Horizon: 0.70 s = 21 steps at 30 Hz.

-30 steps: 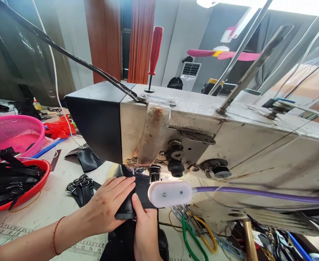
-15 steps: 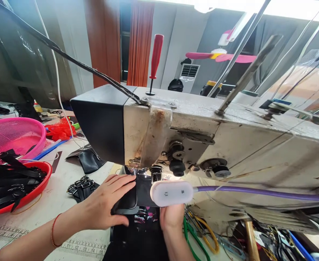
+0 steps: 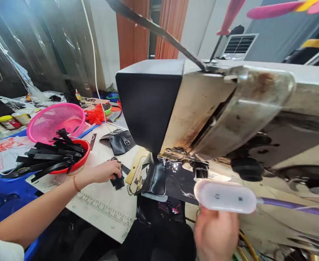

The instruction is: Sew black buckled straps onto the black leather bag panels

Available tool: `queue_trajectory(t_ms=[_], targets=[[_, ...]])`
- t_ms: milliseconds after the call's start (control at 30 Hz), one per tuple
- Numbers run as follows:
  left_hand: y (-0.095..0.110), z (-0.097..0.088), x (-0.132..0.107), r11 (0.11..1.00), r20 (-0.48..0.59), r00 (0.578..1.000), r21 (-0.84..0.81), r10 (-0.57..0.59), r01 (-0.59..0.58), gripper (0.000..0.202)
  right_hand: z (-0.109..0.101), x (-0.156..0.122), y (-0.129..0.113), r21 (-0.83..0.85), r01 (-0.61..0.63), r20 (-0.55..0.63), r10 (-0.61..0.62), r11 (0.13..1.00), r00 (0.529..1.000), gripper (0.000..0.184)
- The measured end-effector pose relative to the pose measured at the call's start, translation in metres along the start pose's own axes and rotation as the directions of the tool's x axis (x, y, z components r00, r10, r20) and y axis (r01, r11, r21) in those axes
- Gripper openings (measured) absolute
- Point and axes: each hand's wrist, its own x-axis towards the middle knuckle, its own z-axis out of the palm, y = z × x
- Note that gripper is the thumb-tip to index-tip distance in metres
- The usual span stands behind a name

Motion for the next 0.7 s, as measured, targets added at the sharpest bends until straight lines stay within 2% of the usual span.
queue_trajectory(t_ms=[67,133,200,267,300,367,467,500,600,700], targets=[[-0.002,0.004,-0.002,1.0,0.004,1.0,-0.024,0.01,-0.01,0.023,-0.007,-0.022,0.015,-0.017,-0.205,0.089,0.206,0.979,0.975,0.019],[-0.005,0.004,-0.001,0.998,-0.003,1.0,-0.063,0.031,-0.031,0.019,-0.009,-0.044,0.025,-0.041,-0.355,0.205,0.355,0.934,0.912,0.032],[-0.009,-0.002,0.002,0.991,-0.013,0.998,-0.119,0.066,-0.067,0.012,-0.003,-0.058,0.026,-0.079,-0.443,0.323,0.443,0.893,0.836,0.044],[-0.007,-0.014,0.008,0.98,-0.038,0.996,-0.179,0.087,-0.092,0.004,0.007,-0.065,0.022,-0.112,-0.481,0.395,0.483,0.87,0.781,0.049],[-0.003,-0.021,0.013,0.975,-0.061,0.994,-0.199,0.09,-0.1,0.004,0.012,-0.065,0.02,-0.134,-0.485,0.399,0.495,0.864,0.772,0.048],[0.015,-0.039,0.025,0.957,-0.128,0.989,-0.272,0.071,-0.104,0.017,0.022,-0.064,0.017,-0.173,-0.48,0.356,0.509,0.86,0.784,0.047],[0.061,-0.064,0.043,0.884,-0.218,0.976,-0.452,0.019,-0.118,0.024,0.028,-0.06,0.017,-0.199,-0.479,0.285,0.518,0.855,0.806,0.051],[0.078,-0.069,0.049,0.874,-0.226,0.974,-0.467,0.029,-0.134,0.023,0.028,-0.058,0.018,-0.198,-0.479,0.282,0.518,0.855,0.808,0.052],[0.116,-0.074,0.065,0.818,-0.127,0.991,-0.566,0.037,-0.103,0.024,0.024,-0.055,0.023,-0.219,-0.461,0.309,0.51,0.86,0.803,0.053],[0.132,-0.066,0.078,0.7,-0.037,0.996,-0.713,-0.083,0.032,0.023,0.021,-0.053,0.024,-0.242,-0.44,0.333,0.5,0.865,0.799,0.053]])
